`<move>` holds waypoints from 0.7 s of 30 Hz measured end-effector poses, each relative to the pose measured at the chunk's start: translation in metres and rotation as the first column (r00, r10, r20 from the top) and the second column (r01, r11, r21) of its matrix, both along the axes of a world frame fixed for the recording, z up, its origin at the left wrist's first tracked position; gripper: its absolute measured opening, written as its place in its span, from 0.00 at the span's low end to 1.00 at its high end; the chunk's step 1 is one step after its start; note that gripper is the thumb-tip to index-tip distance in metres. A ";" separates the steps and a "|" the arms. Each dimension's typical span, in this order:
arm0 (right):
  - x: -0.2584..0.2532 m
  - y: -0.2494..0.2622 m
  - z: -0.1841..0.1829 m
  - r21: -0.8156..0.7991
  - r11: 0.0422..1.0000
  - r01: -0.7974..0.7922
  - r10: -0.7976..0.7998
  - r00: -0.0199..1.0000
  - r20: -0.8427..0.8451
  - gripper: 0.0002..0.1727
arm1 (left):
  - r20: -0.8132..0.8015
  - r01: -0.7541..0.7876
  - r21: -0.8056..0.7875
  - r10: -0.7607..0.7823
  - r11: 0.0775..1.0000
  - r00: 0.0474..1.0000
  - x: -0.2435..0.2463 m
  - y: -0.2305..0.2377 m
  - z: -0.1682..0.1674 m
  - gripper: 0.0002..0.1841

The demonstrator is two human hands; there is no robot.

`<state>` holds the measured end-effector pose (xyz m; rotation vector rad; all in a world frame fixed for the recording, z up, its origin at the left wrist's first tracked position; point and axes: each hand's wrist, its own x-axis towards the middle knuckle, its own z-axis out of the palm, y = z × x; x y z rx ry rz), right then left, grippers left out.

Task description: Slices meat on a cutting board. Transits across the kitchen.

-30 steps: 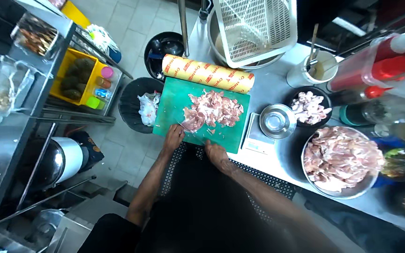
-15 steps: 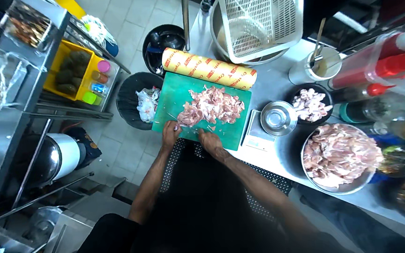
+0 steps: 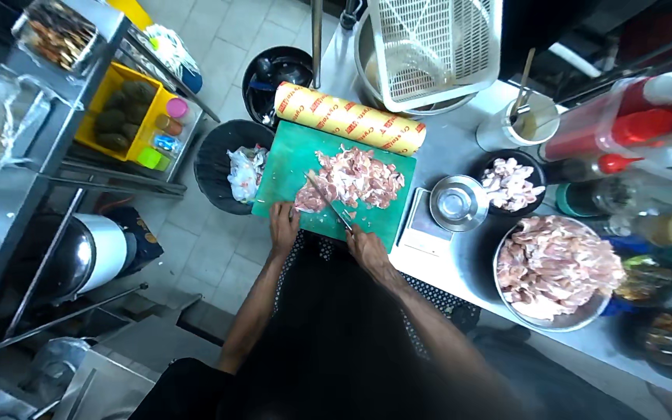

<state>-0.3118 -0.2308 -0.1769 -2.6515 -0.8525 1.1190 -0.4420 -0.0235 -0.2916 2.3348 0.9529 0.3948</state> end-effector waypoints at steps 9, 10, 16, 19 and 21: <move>-0.018 0.020 0.003 -0.243 0.951 -0.189 0.180 0.982 -0.061 0.25 | 0.049 0.271 0.116 -0.278 0.955 0.959 -0.001 0.022 -0.018 0.08; -0.021 0.021 0.004 -0.255 0.947 -0.193 0.182 0.981 -0.065 0.25 | 0.058 0.261 0.107 -0.268 0.959 0.962 -0.003 0.020 -0.019 0.08; -0.025 0.060 -0.025 -0.218 0.959 -0.180 0.177 0.984 -0.029 0.20 | 0.097 0.156 0.039 -0.159 0.987 0.982 -0.004 0.009 -0.013 0.06; -0.025 0.081 -0.043 -0.145 0.974 -0.172 0.174 0.985 0.002 0.18 | 0.103 0.144 0.009 -0.144 0.990 0.984 -0.007 0.007 -0.007 0.06; -0.024 0.092 -0.051 -0.095 0.980 -0.173 0.177 0.984 0.036 0.18 | 0.119 0.136 0.004 -0.136 0.991 0.984 -0.006 0.007 -0.010 0.06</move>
